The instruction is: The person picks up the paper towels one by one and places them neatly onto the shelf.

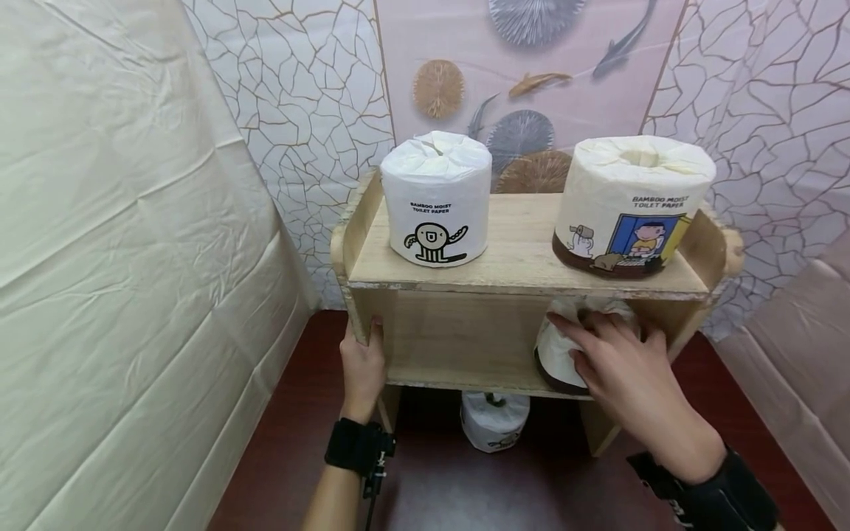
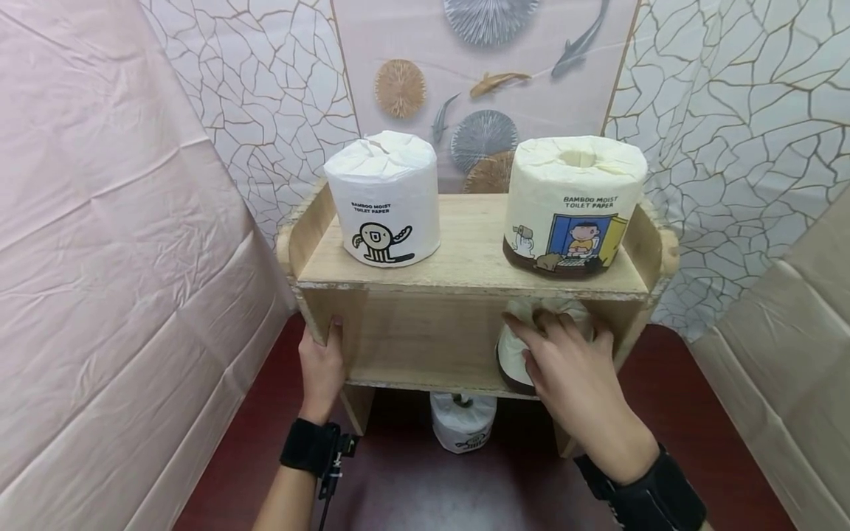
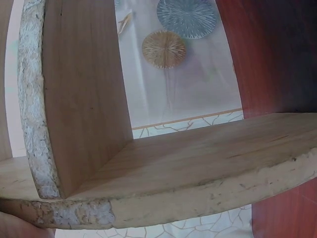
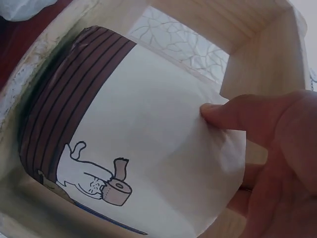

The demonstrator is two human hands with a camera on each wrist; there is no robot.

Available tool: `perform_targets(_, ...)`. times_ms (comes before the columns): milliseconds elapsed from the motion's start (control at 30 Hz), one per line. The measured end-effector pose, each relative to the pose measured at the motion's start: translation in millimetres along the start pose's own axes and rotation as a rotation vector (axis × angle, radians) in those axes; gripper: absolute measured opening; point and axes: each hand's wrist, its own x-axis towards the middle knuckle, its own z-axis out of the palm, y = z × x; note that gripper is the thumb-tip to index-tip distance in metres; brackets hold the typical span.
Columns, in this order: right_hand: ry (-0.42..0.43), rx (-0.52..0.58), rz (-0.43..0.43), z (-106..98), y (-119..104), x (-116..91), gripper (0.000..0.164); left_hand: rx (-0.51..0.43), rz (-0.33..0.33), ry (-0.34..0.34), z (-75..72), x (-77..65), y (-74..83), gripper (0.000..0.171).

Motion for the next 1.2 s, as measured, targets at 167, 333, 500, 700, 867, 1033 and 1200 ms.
perform_targets(167,-0.060,0.049,0.024,4.1,-0.6,0.0,0.058,0.006,0.000,0.018,-1.4,-2.1,-2.5,0.045)
perform_targets(333,-0.095,0.052,0.039,5.0,-2.8,1.1,0.055,0.025,-0.012,0.034,-3.6,-4.0,-2.8,0.041)
perform_targets(500,-0.111,0.036,0.054,2.6,-6.7,1.3,0.054,0.011,-0.028,0.024,-4.2,-3.4,-2.0,0.045)
perform_targets(700,-0.030,0.014,0.080,-0.5,-13.1,-1.9,0.054,0.002,-0.035,0.012,-2.3,-2.1,-0.3,0.045)
perform_targets(867,0.080,-0.033,0.140,0.2,-25.5,5.6,0.049,0.007,-0.028,0.027,-2.3,-2.0,-1.1,0.041)
perform_targets(1033,0.223,-0.175,0.176,11.1,-35.7,23.4,0.049,0.006,-0.031,0.026,-1.7,-0.8,-1.2,0.048)
perform_targets(1200,0.311,-0.246,0.208,27.8,-36.5,33.9,0.055,0.011,-0.052,0.013,-0.2,-1.3,-1.4,0.050)
